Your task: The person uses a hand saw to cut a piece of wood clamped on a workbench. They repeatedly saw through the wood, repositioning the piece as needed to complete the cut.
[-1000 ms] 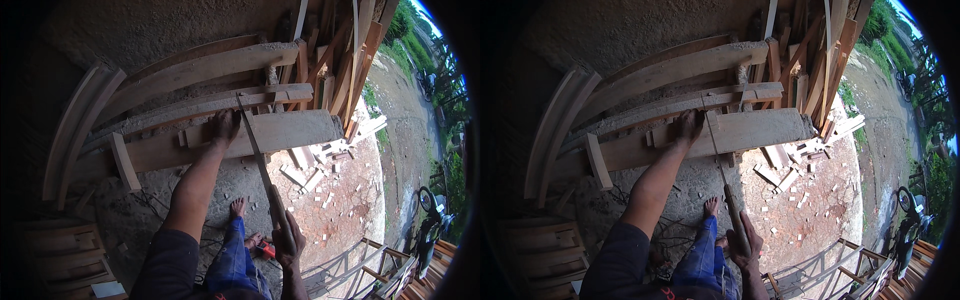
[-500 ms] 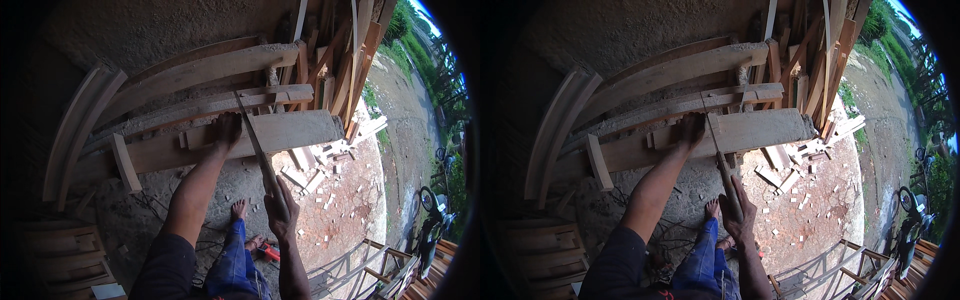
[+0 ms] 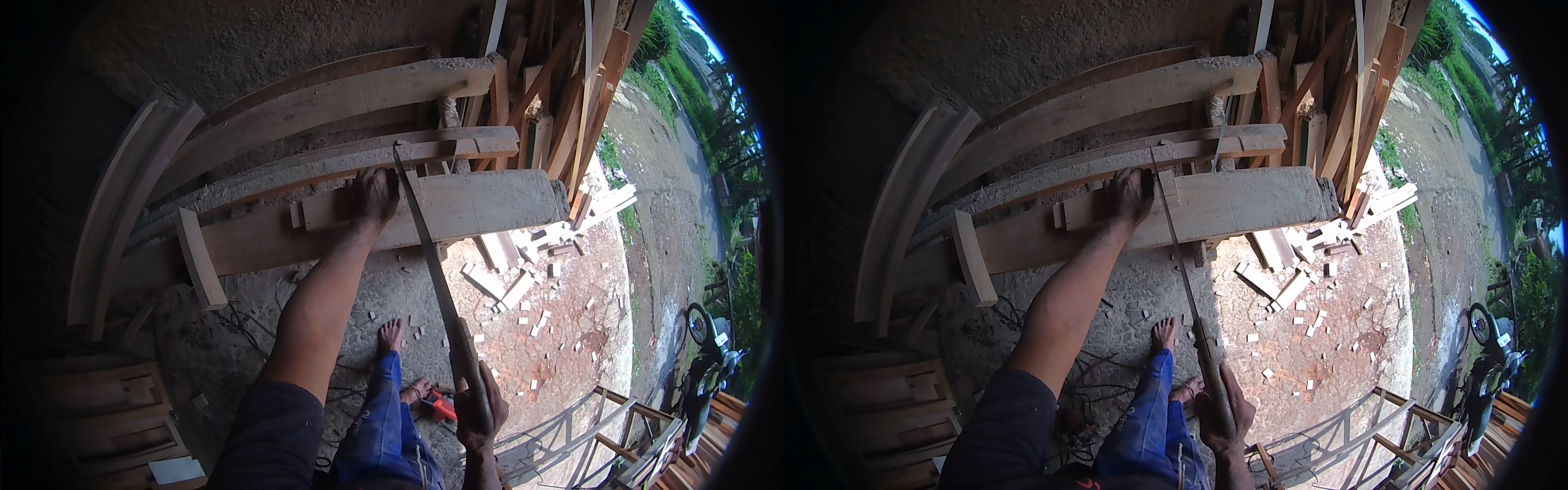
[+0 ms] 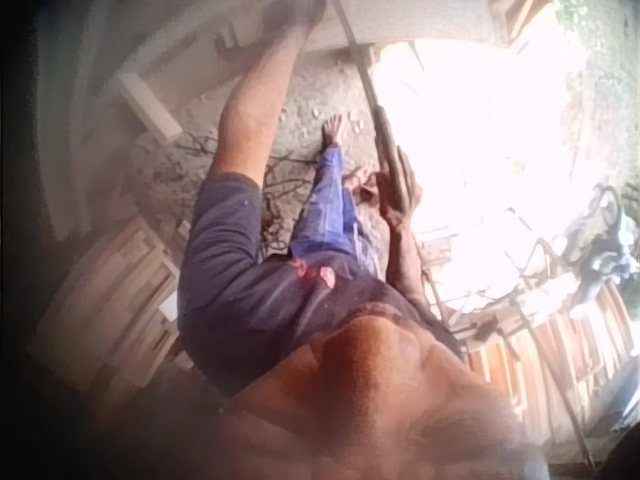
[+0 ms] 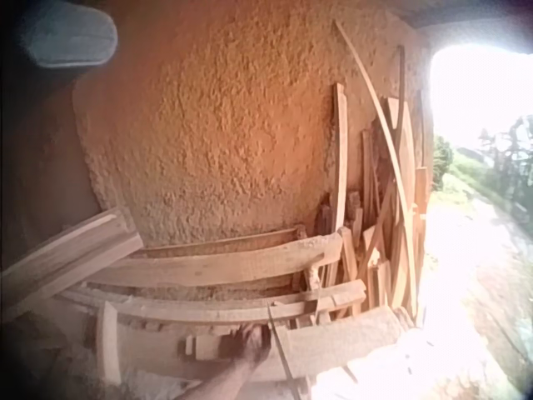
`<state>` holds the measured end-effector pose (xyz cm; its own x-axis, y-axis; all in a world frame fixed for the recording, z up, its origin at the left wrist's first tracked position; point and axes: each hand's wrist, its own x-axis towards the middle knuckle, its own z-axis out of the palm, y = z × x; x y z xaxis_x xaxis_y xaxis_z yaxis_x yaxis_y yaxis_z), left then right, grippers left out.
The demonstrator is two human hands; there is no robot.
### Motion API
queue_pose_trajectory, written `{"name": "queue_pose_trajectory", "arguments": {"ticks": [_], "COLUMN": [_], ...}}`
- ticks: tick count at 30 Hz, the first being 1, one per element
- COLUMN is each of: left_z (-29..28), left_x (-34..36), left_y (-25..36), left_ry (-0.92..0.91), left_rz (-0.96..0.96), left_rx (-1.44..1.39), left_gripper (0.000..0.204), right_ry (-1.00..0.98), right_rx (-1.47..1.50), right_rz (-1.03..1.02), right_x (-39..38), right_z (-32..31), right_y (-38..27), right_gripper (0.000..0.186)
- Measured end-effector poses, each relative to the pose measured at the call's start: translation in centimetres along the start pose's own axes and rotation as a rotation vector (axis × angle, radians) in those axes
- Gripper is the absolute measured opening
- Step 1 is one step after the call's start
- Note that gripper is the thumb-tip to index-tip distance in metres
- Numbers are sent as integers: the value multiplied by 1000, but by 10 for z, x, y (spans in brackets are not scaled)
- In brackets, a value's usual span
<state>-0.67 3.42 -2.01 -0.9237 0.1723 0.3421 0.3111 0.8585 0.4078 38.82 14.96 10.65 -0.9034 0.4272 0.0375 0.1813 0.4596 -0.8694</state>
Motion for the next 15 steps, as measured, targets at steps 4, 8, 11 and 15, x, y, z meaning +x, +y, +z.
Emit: {"name": "queue_pose_trajectory", "arguments": {"ticks": [4,8,11,15], "left_z": [-1,-3,4,5], "left_x": [-2,9,3,0], "left_y": [1,13,-3,-5], "left_ry": [-5,-147,-89,54], "left_rz": [44,106,60,30], "left_rx": [54,168,86,53], "left_gripper": [22,20,19,19], "right_ry": [17,-1,6,-5], "right_rx": [-23,207,168,-95], "right_rz": [-44,22,-39,-22], "right_x": [0,120,112,-24], "right_z": [10,69,68,6], "right_y": [10,-14,-10,29], "right_gripper": [56,50,54,52]}}
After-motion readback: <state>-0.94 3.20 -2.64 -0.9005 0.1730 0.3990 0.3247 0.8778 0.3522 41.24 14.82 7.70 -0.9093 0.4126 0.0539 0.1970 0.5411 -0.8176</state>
